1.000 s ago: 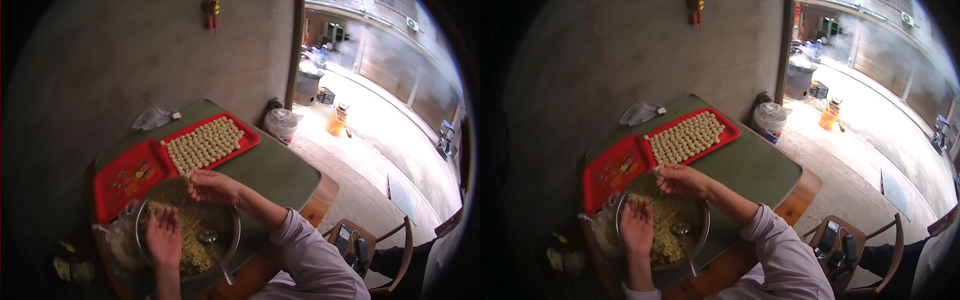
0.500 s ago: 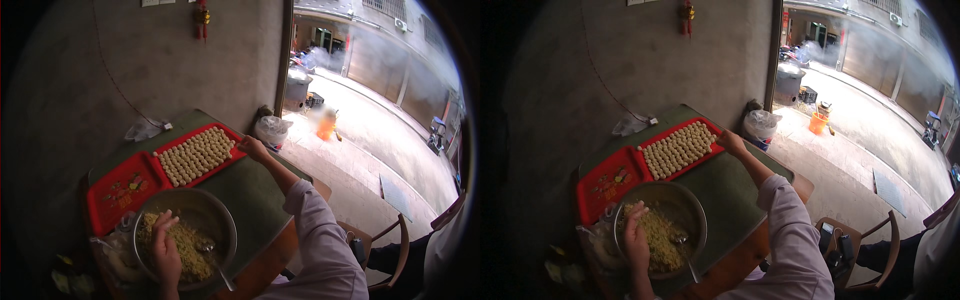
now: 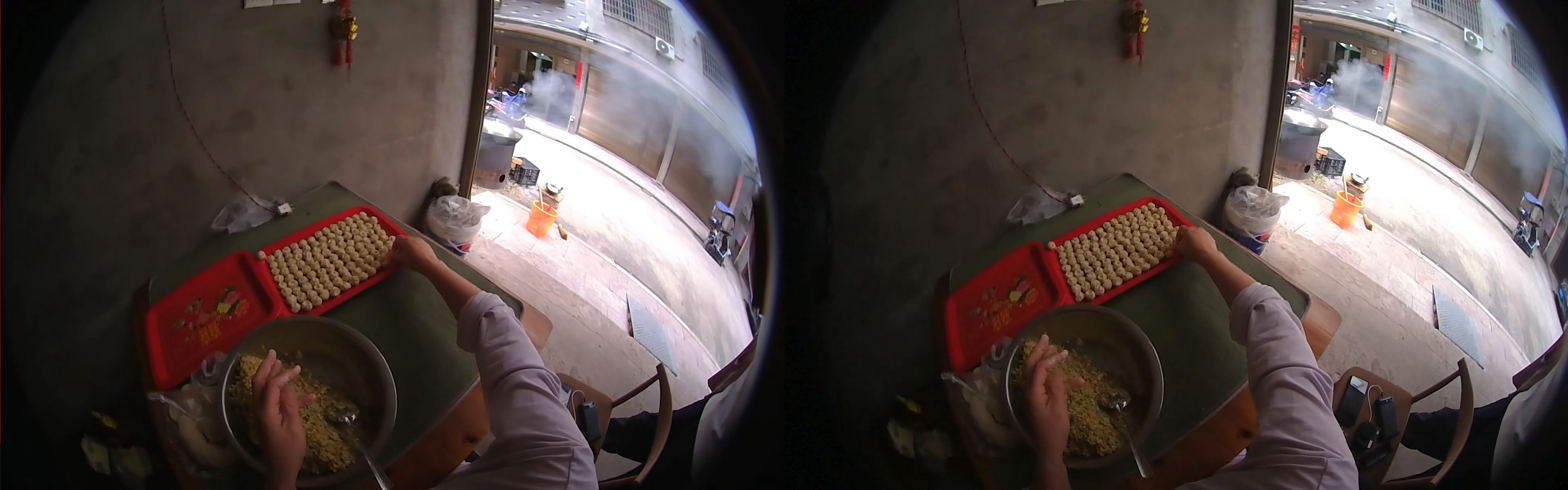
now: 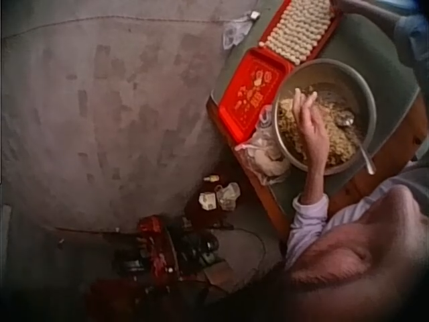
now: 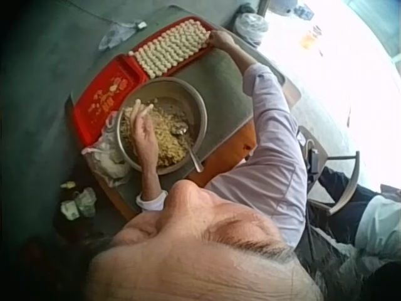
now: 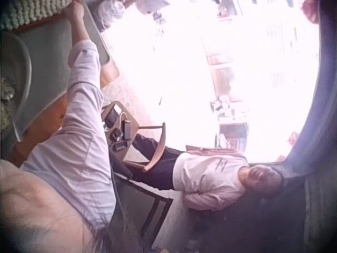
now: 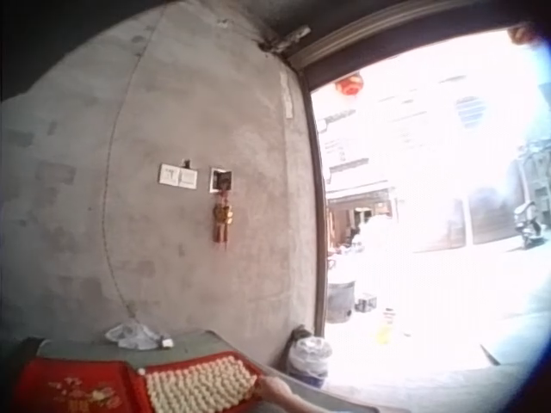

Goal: The person is hand-making dumplings, filling them with a mixture and folding the dough.

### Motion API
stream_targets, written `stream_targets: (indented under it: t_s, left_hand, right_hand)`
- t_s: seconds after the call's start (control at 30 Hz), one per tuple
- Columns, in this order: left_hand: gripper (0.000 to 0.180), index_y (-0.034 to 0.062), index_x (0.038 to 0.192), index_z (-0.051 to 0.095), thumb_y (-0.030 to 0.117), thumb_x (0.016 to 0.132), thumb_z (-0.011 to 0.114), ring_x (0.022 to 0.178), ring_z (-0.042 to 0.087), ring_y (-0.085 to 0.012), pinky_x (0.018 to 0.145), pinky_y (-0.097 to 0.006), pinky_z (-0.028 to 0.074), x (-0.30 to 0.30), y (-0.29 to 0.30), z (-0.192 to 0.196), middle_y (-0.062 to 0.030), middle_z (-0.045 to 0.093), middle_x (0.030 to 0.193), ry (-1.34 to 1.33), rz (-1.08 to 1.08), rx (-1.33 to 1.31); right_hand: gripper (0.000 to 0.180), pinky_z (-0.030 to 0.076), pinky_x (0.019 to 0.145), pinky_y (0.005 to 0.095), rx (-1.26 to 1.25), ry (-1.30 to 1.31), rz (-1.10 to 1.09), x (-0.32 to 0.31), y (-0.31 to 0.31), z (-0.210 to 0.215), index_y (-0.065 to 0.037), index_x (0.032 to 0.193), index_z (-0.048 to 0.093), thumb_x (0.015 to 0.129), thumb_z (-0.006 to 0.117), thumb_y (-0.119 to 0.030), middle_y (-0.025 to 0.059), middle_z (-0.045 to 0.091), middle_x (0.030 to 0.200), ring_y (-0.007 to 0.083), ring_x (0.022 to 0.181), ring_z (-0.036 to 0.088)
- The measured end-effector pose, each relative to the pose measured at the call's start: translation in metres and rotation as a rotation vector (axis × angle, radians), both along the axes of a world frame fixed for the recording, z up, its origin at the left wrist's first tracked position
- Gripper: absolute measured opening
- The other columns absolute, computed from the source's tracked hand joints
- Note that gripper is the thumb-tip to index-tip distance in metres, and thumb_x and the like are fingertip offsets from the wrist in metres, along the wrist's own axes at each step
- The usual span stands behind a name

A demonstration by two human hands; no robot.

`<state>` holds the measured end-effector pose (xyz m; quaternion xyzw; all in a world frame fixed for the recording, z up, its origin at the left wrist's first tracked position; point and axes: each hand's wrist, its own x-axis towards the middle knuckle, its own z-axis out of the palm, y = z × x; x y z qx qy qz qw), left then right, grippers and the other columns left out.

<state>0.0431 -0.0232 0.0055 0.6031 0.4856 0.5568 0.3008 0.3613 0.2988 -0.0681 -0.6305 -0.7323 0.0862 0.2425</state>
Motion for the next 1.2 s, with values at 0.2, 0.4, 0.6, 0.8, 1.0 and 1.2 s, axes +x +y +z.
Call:
stream_targets:
  t_s: [0.2, 0.4, 0.6, 0.8, 1.0, 1.2]
  left_hand:
    - [0.034, -0.0007, 0.111, 0.056, -0.01, 0.089, 0.031, 0.129, 0.04, -0.032, 0.077, -0.031, 0.06, 0.0, 0.0, 0.005, -0.0152, 0.033, 0.142, 0.003, -0.038, -0.037]
    - [0.038, -0.001, 0.108, 0.056, -0.015, 0.083, 0.032, 0.127, 0.042, -0.0309, 0.085, -0.033, 0.055, -0.008, 0.003, 0.0, -0.016, 0.038, 0.139, 0.221, -0.05, 0.054]
    - [0.034, -0.0008, 0.106, 0.058, -0.014, 0.084, 0.035, 0.123, 0.047, -0.0277, 0.088, -0.035, 0.053, -0.003, 0.001, -0.004, -0.0164, 0.043, 0.134, 0.152, -0.055, 0.036]
    - [0.033, 0.0001, 0.106, 0.058, -0.014, 0.085, 0.037, 0.122, 0.049, -0.0283, 0.09, -0.036, 0.052, 0.012, -0.002, 0.001, -0.0168, 0.044, 0.134, 0.031, -0.132, 0.007]
    - [0.036, 0.0043, 0.107, 0.06, -0.014, 0.079, 0.046, 0.123, 0.046, -0.0378, 0.104, -0.046, 0.035, 0.003, -0.007, 0.004, -0.0172, 0.052, 0.124, 0.499, -0.074, 0.285]
    - [0.033, 0.0057, 0.11, 0.057, -0.007, 0.079, 0.053, 0.09, 0.059, -0.0316, 0.073, -0.039, 0.05, 0.007, -0.016, -0.021, -0.0118, 0.056, 0.095, 0.541, -0.022, 0.211]
  right_hand:
    - [0.027, 0.051, 0.074, 0.043, 0.055, -0.027, -0.01, -0.005, 0.002, -0.002, -0.009, 0.087, 0.064, 0.074, 0.067, -0.033, 0.0134, 0.067, 0.086, 0.0314, 0.085, 0.065]
    - [0.02, 0.051, 0.074, 0.0426, 0.088, 0.044, 0.027, -0.005, 0.005, -0.01, -0.008, 0.086, 0.062, 0.077, 0.065, -0.025, 0.0143, 0.067, 0.087, 0.0319, 0.085, 0.064]
    - [0.02, 0.05, 0.075, 0.0422, 0.148, 0.117, 0.053, -0.003, -0.005, -0.01, -0.008, 0.087, 0.061, 0.077, 0.065, -0.024, 0.0166, 0.066, 0.09, 0.0319, 0.088, 0.064]
    - [0.014, 0.05, 0.071, 0.0342, 0.242, 0.815, 0.178, 0.028, -0.028, -0.012, -0.004, 0.091, 0.062, 0.082, 0.058, -0.013, 0.0064, 0.065, 0.088, 0.0198, 0.08, 0.063]
    - [0.022, 0.044, 0.056, 0.0195, 0.12, 2.095, 0.195, 0.037, -0.095, 0.011, -0.008, 0.11, 0.055, 0.093, 0.057, -0.022, -0.001, 0.051, 0.072, 0.0078, 0.063, 0.051]
    - [0.016, 0.04, 0.056, 0.0206, -0.153, 1.631, 0.414, -0.049, -0.183, 0.026, -0.008, 0.1, 0.057, 0.095, 0.046, -0.018, -0.002, 0.051, 0.066, 0.0068, 0.06, 0.048]
